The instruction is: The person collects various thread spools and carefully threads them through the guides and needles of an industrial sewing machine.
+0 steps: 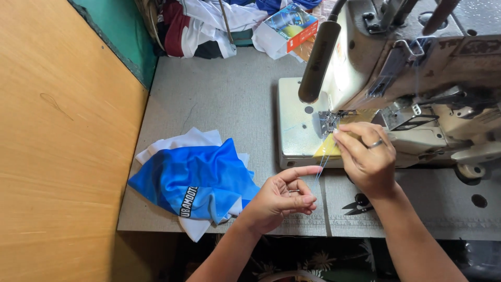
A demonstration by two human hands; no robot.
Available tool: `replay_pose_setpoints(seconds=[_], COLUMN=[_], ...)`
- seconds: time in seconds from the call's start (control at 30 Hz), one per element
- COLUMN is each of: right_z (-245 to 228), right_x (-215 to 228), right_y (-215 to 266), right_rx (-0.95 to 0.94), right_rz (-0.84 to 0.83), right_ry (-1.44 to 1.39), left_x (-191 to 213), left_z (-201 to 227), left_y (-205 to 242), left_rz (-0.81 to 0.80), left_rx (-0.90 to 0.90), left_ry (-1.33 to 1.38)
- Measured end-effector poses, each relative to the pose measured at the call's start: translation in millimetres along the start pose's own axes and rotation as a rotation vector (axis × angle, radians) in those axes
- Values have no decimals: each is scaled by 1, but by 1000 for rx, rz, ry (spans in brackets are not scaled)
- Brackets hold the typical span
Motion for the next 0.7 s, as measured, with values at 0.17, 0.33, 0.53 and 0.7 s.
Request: replay_pose_setpoints(seconds=[0.17, 0.33, 0.53, 0.7], right_z=[-25, -54, -53, -1], right_x=[13, 21, 31, 23], right_y=[12, 5, -4, 30], right_rx=[83, 84, 94, -104], right_rz=[-150, -248, -360, -214], right_ry=[-262, -451, -514, -339], left_x=[25, 38, 49, 71], left_z=[-4, 10, 63, 102], left_y=[-2, 2, 6, -1], left_rz=[40, 55, 120, 405], left_rx=[38, 80, -5, -68], left_ry=[17, -48, -468, -893])
Point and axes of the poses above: each hand's wrist, its own y-axis away from the middle knuckle, its own x-axis out of the back of the hand, z = x × y, the point moved 5 cm from there along -y, towards the middle knuckle, and after that the axes turned 12 degrees about y, right-handed, at the moved point
